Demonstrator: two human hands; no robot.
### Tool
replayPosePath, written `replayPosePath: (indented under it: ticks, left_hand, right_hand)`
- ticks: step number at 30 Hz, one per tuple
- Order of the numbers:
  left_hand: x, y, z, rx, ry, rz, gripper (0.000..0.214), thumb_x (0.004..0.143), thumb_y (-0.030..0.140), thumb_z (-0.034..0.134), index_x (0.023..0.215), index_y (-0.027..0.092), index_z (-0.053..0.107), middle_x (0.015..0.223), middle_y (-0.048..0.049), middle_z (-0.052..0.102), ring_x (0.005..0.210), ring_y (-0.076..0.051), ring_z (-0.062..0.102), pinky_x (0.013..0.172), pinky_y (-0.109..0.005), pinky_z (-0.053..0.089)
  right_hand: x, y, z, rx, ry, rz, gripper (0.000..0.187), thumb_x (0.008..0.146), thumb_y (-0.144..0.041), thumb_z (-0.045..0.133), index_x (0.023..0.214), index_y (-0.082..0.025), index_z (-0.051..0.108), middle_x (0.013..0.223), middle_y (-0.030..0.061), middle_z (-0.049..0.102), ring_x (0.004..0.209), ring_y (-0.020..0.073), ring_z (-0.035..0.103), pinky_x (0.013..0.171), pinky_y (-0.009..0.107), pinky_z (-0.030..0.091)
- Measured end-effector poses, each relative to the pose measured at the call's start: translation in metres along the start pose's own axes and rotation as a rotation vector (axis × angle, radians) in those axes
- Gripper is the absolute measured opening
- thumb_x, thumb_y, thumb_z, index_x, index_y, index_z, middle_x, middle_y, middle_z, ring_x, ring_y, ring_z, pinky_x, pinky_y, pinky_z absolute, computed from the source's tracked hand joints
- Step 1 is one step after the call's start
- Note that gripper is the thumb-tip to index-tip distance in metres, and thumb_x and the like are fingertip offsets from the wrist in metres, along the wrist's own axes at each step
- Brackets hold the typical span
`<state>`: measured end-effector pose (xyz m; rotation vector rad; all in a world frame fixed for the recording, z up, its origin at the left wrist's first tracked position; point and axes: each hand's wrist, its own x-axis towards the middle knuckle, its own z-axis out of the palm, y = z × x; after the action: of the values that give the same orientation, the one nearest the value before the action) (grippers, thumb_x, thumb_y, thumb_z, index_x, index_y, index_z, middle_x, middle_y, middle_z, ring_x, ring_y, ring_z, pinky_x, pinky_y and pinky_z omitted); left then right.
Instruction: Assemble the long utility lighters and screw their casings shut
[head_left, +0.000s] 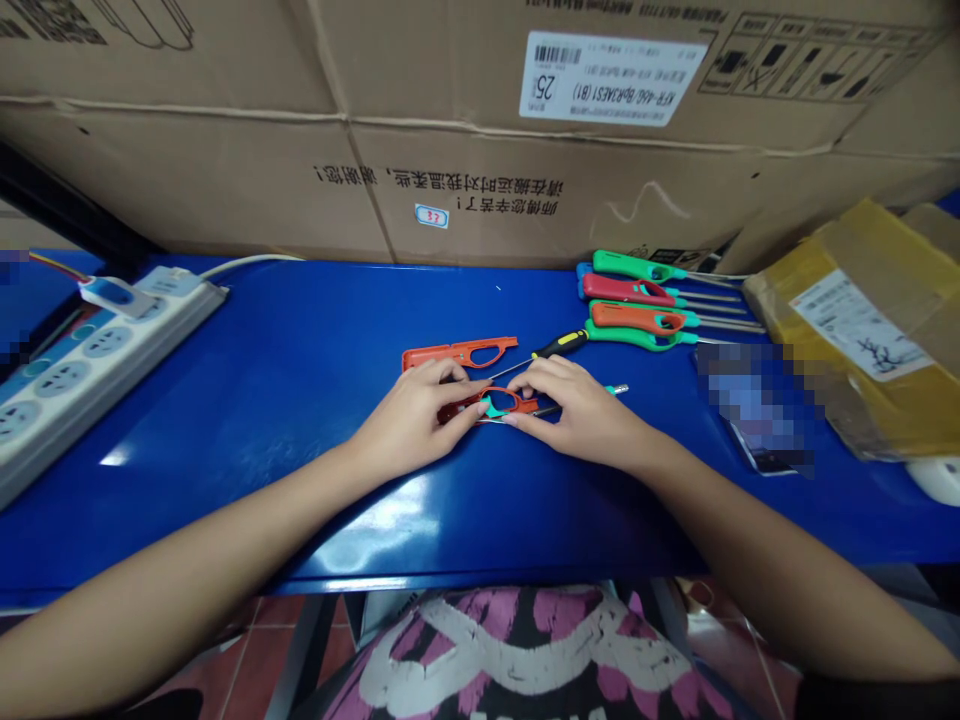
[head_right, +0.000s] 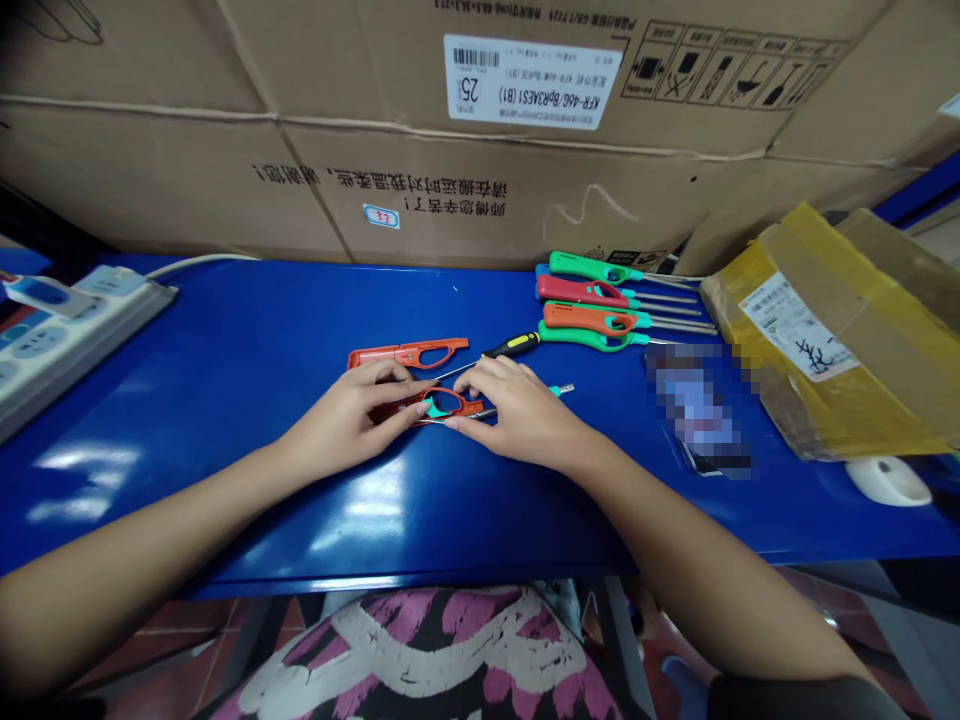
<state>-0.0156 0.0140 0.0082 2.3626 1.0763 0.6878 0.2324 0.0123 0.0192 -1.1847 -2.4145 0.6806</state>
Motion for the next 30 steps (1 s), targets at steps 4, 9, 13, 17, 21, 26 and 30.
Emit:
replayPosePath:
  ticks: [4,9,13,17,21,26,30]
  left_hand:
    - [0.001,-0.005,0.001,0.013,0.023,0.027,0.033,0.098,0.03,0.057,0.125,0.02,0.071,0.096,-0.0084,0.065,0.089,-0.021,0.062,0.083,-0.038,0.05]
    - [0.002,-0.006,0.003,-0.048,0.03,0.007,0.029,0.098,0.028,0.058,0.121,0.019,0.073,0.099,-0.009,0.067,0.094,-0.022,0.063,0.089,-0.04,0.051]
    - [0.003,-0.004,0.003,-0.102,0.022,-0.02,0.027,0.097,0.028,0.06,0.118,0.021,0.074,0.099,-0.0083,0.068,0.094,-0.022,0.064,0.089,-0.04,0.052]
    - [0.003,-0.005,0.003,-0.117,0.02,-0.032,0.026,0.097,0.029,0.06,0.117,0.02,0.075,0.102,-0.0086,0.068,0.095,-0.021,0.065,0.089,-0.039,0.053]
    - [0.003,-0.006,0.003,-0.136,0.032,-0.035,0.025,0.096,0.027,0.061,0.115,0.021,0.075,0.102,-0.0086,0.069,0.096,-0.022,0.065,0.088,-0.038,0.053]
    - [0.003,-0.006,0.003,-0.131,0.033,-0.033,0.025,0.095,0.025,0.061,0.116,0.021,0.074,0.101,-0.0082,0.069,0.094,-0.021,0.065,0.085,-0.037,0.053]
    - [0.003,-0.006,0.003,-0.143,0.021,-0.049,0.026,0.095,0.027,0.061,0.116,0.02,0.074,0.102,-0.0086,0.068,0.09,-0.02,0.065,0.083,-0.036,0.053]
  right_hand:
    - [-0.006,0.004,-0.018,-0.056,-0.074,0.038,0.027,0.088,-0.033,0.072,0.108,-0.023,0.056,0.109,0.006,0.064,0.105,0.0244,0.06,0.089,0.04,0.047]
    - [-0.007,0.013,-0.029,-0.03,-0.142,-0.009,0.003,0.093,-0.019,0.062,0.094,-0.021,0.062,0.094,0.0034,0.066,0.087,0.0189,0.062,0.077,0.032,0.049]
    - [-0.005,0.017,-0.026,-0.022,-0.081,-0.099,0.011,0.095,-0.017,0.059,0.101,-0.021,0.068,0.097,0.0044,0.07,0.088,0.0183,0.065,0.077,0.032,0.051]
    - [-0.003,0.022,-0.022,-0.069,-0.047,-0.222,0.015,0.096,-0.018,0.058,0.099,-0.02,0.073,0.102,0.0077,0.072,0.096,0.0213,0.067,0.086,0.036,0.053]
    - [-0.004,0.025,-0.021,-0.065,-0.039,-0.253,0.018,0.096,-0.018,0.058,0.099,-0.021,0.075,0.103,0.0081,0.073,0.096,0.0217,0.069,0.087,0.036,0.055]
    - [-0.008,0.02,-0.025,-0.125,-0.086,-0.215,0.019,0.097,-0.023,0.06,0.108,-0.023,0.075,0.112,0.0071,0.071,0.101,0.0222,0.068,0.089,0.036,0.055]
    - [-0.005,0.018,-0.022,-0.087,-0.042,-0.199,0.021,0.099,-0.027,0.058,0.099,-0.022,0.078,0.103,0.0068,0.073,0.095,0.0212,0.069,0.086,0.035,0.054]
